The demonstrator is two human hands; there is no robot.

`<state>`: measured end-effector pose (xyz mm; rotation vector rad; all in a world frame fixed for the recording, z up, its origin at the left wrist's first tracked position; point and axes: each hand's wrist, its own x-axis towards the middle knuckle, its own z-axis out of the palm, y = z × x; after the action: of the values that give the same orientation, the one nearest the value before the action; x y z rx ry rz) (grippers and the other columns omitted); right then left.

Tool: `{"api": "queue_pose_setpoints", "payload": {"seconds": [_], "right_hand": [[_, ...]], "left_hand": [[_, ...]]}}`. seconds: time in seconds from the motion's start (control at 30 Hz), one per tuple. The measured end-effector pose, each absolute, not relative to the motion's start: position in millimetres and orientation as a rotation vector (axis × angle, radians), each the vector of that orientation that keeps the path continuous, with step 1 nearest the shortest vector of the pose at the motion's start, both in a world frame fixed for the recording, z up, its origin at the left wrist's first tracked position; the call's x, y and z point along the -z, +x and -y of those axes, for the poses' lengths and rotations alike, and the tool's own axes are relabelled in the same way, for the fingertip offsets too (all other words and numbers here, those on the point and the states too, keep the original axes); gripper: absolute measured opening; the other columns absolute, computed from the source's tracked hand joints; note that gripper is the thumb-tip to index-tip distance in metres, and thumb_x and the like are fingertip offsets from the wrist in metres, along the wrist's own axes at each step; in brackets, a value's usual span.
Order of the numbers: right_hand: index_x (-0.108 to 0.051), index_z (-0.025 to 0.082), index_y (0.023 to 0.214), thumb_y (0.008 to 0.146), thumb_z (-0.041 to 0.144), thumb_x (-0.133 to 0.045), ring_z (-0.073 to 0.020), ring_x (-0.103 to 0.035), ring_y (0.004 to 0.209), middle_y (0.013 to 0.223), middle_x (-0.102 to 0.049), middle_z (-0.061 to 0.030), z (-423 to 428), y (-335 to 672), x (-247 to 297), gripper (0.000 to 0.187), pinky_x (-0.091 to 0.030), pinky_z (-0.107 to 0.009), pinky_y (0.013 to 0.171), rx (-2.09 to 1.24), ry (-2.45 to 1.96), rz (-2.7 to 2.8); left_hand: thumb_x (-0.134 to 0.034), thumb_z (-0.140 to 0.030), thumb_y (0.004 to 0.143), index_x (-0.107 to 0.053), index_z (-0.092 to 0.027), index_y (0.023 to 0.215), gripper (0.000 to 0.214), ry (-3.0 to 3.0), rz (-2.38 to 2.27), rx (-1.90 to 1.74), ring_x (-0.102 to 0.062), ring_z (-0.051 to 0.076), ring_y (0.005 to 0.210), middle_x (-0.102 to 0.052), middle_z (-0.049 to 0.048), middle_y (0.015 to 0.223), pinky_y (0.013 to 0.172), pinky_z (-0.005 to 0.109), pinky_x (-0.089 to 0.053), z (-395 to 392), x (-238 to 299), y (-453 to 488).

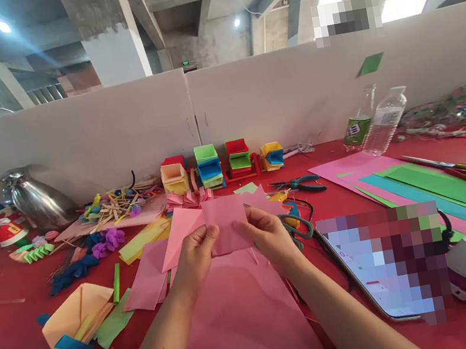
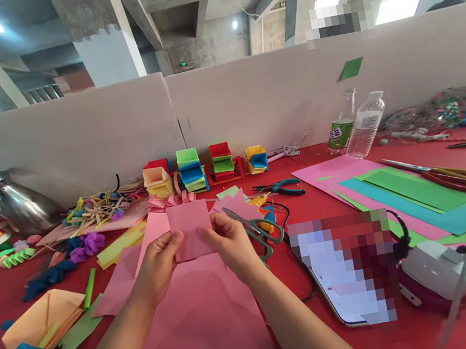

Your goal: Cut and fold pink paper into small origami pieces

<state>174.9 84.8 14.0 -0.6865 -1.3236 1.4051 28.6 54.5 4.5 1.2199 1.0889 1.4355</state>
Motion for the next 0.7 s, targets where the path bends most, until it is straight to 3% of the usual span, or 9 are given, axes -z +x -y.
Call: {"api": "queue_pose_setpoints", "payload": {"seconds": [0.13,0.3,0.5,0.7], "right_hand": [[-0.067,0.02,0.084,0.071,0.03,-0.067,-0.0121,-0.053,0.061,0.072,-0.064,0.001,-80,177,-20,0.017,-0.041,-0.025,0.06,-1.457,-0.614,1.307],[-0.068,0.023,0.091,0.071,0.027,-0.067,-0.0112,-0.053,0.062,0.077,-0.065,0.0016,-80,179,-20,0.021,-0.04,-0.023,0.058,-1.447,-0.576,1.328],[-0.073,0.021,0.085,0.074,0.026,-0.062,-0.013,-0.052,0.068,0.071,-0.063,0.0002,-82,181,-17,0.016,-0.04,-0.025,0.063,-1.223,-0.668,1.472],[-0.073,0.024,0.083,0.074,0.01,-0.048,-0.0139,-0.054,0.076,0.079,-0.061,-0.0018,-81,187,-22,0.03,-0.041,-0.026,0.068,-1.077,-0.529,1.738]], "left_hand": [[-0.061,-0.053,0.071,-0.059,-0.015,0.062,0.039,1.203,-1.091,-1.395,-0.046,0.011,0.052,-0.049,-0.0037,0.051,0.052,0.022,-0.038,-53,-7,28],[-0.062,-0.047,0.072,-0.06,-0.014,0.063,0.034,1.15,-1.017,-1.403,-0.047,0.01,0.055,-0.053,-0.0029,0.055,0.054,0.022,-0.039,-52,-9,28],[-0.063,-0.031,0.071,-0.064,-0.014,0.066,0.018,0.996,-0.915,-1.43,-0.05,0.01,0.053,-0.056,-0.0027,0.054,0.05,0.02,-0.04,-55,-9,24],[-0.063,-0.029,0.071,-0.067,-0.013,0.082,0.02,0.873,-0.824,-1.339,-0.062,0.019,0.076,-0.068,0.0056,0.076,0.064,0.027,-0.05,-52,-20,21]]}}
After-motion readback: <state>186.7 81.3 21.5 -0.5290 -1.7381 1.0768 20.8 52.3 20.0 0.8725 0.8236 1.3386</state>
